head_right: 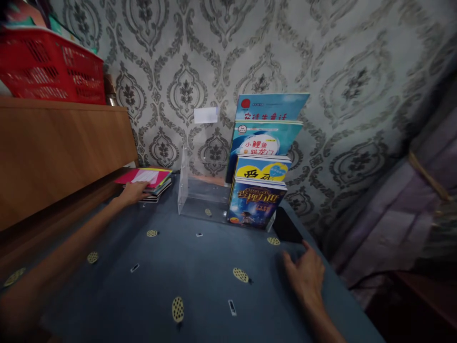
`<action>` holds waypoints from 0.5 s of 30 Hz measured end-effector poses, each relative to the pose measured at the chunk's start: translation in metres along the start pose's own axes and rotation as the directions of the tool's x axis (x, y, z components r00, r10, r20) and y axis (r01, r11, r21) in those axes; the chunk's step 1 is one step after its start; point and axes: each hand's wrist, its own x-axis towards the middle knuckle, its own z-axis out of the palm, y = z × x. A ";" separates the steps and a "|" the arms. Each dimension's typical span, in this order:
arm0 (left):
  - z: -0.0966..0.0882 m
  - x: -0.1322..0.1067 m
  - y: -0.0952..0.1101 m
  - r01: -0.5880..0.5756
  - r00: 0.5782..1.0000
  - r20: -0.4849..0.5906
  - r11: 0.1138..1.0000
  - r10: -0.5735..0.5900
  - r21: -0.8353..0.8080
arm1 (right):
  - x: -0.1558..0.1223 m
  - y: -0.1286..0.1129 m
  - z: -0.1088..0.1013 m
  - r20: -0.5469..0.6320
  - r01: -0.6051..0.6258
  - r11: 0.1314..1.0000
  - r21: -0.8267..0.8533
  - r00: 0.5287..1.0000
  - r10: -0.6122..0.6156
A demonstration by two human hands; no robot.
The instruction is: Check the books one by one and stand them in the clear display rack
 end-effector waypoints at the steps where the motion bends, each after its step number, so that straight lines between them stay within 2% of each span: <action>1: -0.001 0.001 0.001 0.003 1.000 -0.013 1.000 -0.003 0.012 | 0.000 -0.001 0.000 0.004 -0.007 1.000 -0.001 1.000 0.007; 6: -0.001 0.012 0.014 0.024 0.997 -0.076 0.998 -0.020 0.058 | 0.000 -0.007 -0.005 0.024 -0.040 0.999 -0.001 0.999 0.040; 9: -0.003 0.006 0.020 0.018 0.995 -0.095 0.997 -0.011 0.070 | -0.001 -0.010 -0.012 0.044 -0.037 0.999 0.022 0.998 0.036; 12: -0.005 -0.015 0.019 0.005 0.995 -0.104 0.997 0.003 0.079 | -0.002 -0.014 -0.016 0.077 -0.043 0.999 0.025 0.996 0.041; 15: 0.001 -0.052 0.015 -0.009 0.995 -0.097 0.997 0.016 0.082 | -0.003 -0.016 -0.018 0.087 -0.027 0.999 0.042 0.996 0.023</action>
